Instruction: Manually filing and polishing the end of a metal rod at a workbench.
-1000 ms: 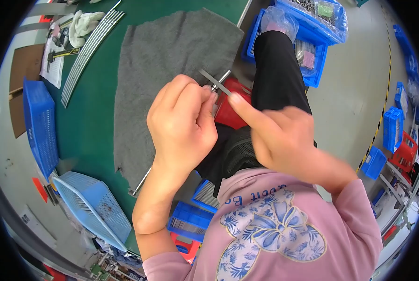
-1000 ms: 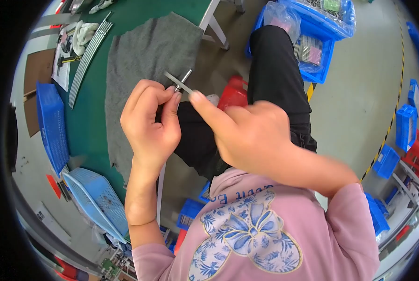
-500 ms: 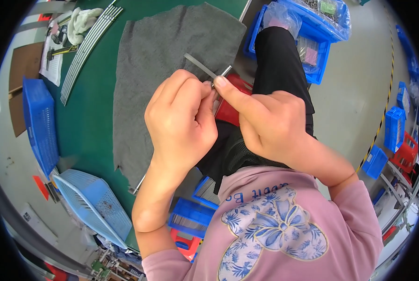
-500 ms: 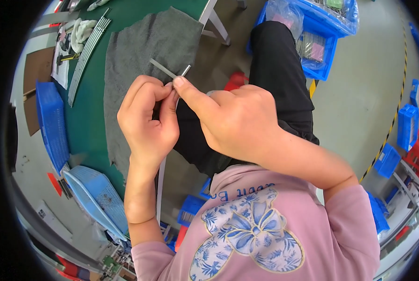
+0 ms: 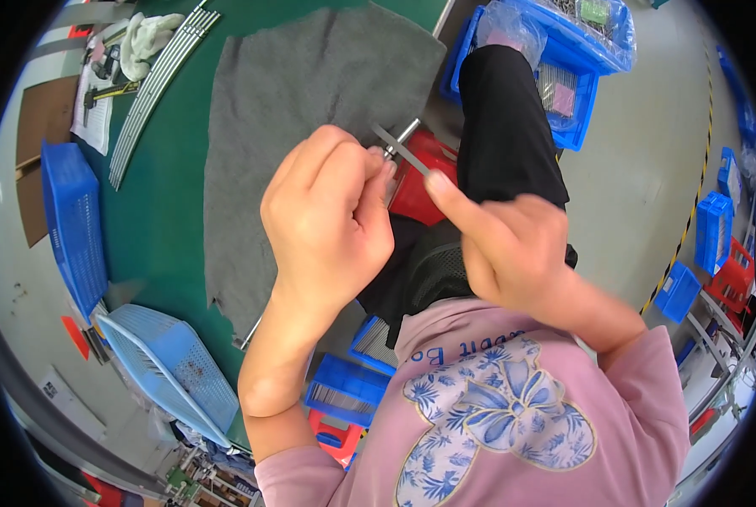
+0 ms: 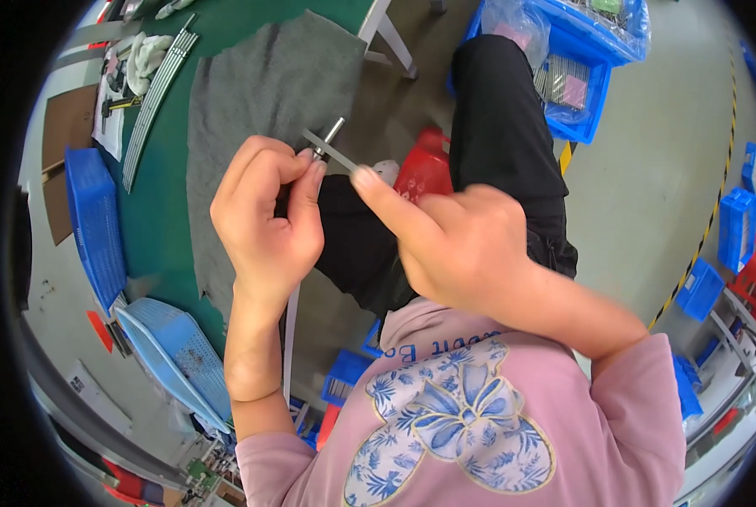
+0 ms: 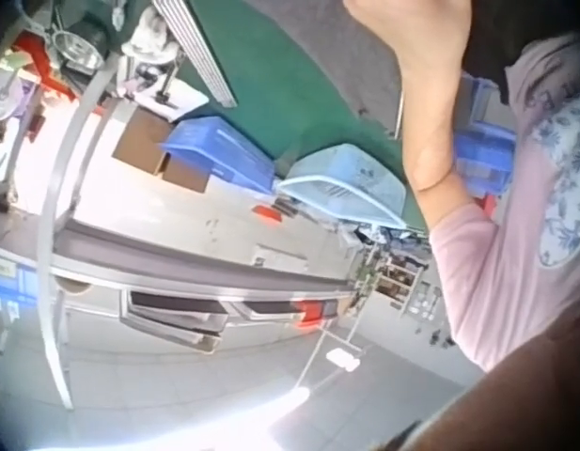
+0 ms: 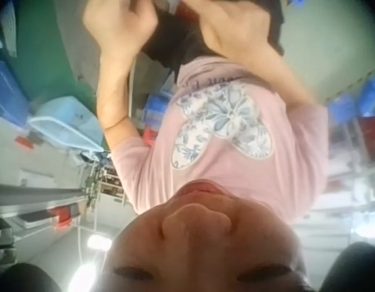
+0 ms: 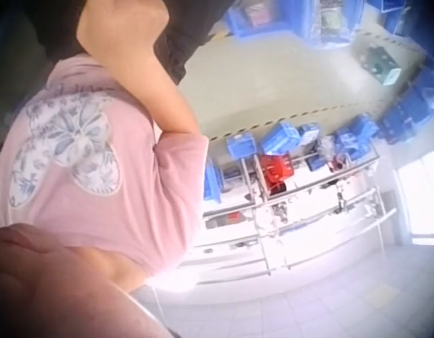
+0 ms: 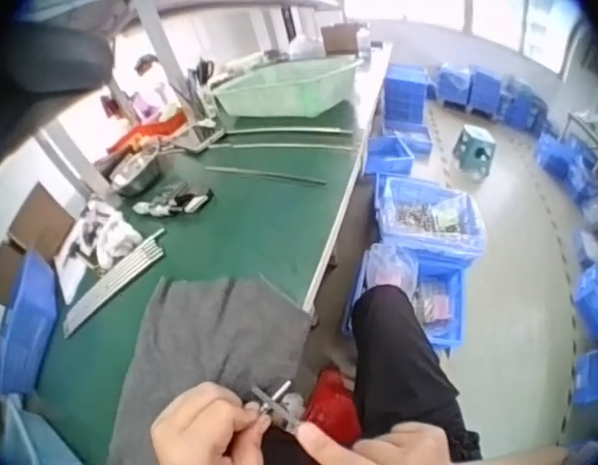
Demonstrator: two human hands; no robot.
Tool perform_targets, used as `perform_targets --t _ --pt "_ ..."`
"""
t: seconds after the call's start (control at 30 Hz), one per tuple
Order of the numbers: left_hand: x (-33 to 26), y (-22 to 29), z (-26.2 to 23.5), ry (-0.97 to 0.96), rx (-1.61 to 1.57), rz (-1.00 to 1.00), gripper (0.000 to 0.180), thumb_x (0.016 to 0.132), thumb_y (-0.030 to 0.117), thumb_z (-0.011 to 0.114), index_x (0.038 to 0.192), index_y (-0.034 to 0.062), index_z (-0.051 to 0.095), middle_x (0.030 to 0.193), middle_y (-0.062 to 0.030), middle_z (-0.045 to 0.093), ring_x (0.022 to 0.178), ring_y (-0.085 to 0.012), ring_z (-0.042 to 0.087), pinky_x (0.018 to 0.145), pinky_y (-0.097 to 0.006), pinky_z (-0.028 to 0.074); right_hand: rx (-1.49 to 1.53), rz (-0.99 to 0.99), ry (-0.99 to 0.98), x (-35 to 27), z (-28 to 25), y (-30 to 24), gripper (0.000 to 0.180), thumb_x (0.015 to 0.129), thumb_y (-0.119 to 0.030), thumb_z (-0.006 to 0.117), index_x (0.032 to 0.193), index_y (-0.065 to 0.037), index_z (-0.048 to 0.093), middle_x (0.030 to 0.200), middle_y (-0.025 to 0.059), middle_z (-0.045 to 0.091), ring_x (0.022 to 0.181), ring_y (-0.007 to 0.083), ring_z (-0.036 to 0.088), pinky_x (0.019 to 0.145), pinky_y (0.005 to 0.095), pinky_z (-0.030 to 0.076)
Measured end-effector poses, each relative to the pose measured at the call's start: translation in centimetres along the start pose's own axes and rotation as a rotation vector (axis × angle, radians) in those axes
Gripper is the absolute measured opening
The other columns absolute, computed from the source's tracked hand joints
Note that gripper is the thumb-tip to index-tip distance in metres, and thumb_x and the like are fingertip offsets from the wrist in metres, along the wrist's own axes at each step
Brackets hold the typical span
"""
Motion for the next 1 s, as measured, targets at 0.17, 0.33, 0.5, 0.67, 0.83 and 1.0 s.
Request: perform_targets --t 0.17,0.33,0.5,0.67,0.83,1.0 --pt "-0.2 -0.1 -0.3 0.017 0.006 0.002 0.018 0.064 -0.007 0.069 0.07 0.0016 0.055 0.068 -0.0092 0.052 0.058 -0.0273 0.053 0.052 -0.035 0.043 -0.017 -0.002 0.139 2.5 1.7 0.0 0.051 0.067 -0.008 0.063 0.117 -0.015 0.068 0.05 -0.001 0.042 0.039 0.0168 0.044 0.04 0.0308 0.035" --pt "-0.1 -0.1 -0.1 -0.003 0.001 0.0 0.018 0.064 -0.007 0.07 0.07 0.002 0.055 0.068 -0.0088 0.052 0.058 -0.0268 0.054 0.052 -0.035 0.043 0.013 0.016 -0.026 0.2 0.2 0.1 0.058 0.064 0.007 0.059 0.12 -0.005 0.066 0.049 0.0016 0.043 0.037 0.0176 0.041 0.041 0.0307 0.032" --pt "0.0 -0.3 -0.1 0.008 -0.017 -0.022 0.019 0.064 -0.007 0.07 0.069 0.0021 0.055 0.068 -0.0086 0.052 0.059 -0.0264 0.054 0.052 -0.035 0.043 0.011 -0.021 0.084 1.4 1.1 0.1 0.058 0.063 0.005 0.059 0.12 -0.005 0.066 0.05 0.0017 0.04 0.039 0.0171 0.039 0.042 0.0318 0.032" --pt "0.0 -0.3 -0.1 0.01 -0.01 -0.029 0.019 0.064 -0.006 0.071 0.069 0.0019 0.055 0.068 -0.0086 0.052 0.059 -0.0264 0.055 0.053 -0.035 0.043 0.116 0.042 -0.09 -3.2 -1.4 1.4 0.054 0.069 0.007 0.057 0.122 0.001 0.063 0.051 0.0008 0.046 0.04 0.0114 0.037 0.044 0.0291 0.03" --pt "-0.2 -0.6 -0.2 0.009 -0.009 -0.056 0.018 0.064 -0.006 0.071 0.069 0.0017 0.055 0.069 -0.0088 0.053 0.06 -0.0265 0.055 0.053 -0.035 0.043 1.15 0.675 -0.031 -3.4 0.9 4.9 0.039 0.096 -0.002 0.043 0.134 -0.001 0.052 0.054 -0.0037 0.04 0.044 0.0023 0.035 0.043 0.0198 0.027" --pt "-0.5 -0.8 -0.4 0.024 -0.02 -0.034 0.017 0.065 -0.006 0.07 0.071 0.0015 0.056 0.068 -0.0086 0.052 0.059 -0.0261 0.054 0.053 -0.034 0.043 1.749 0.824 -0.067 -1.7 3.4 4.3 0.04 0.1 -0.011 0.04 0.137 0.0 0.046 0.05 -0.0047 0.038 0.04 0.0022 0.033 0.042 0.0216 0.026"
Point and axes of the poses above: each hand's wrist, its own x-axis towards the middle knuckle, its own z-axis out of the palm, y = z × x, the point moved 8 cm from there along x, towards the middle knuckle
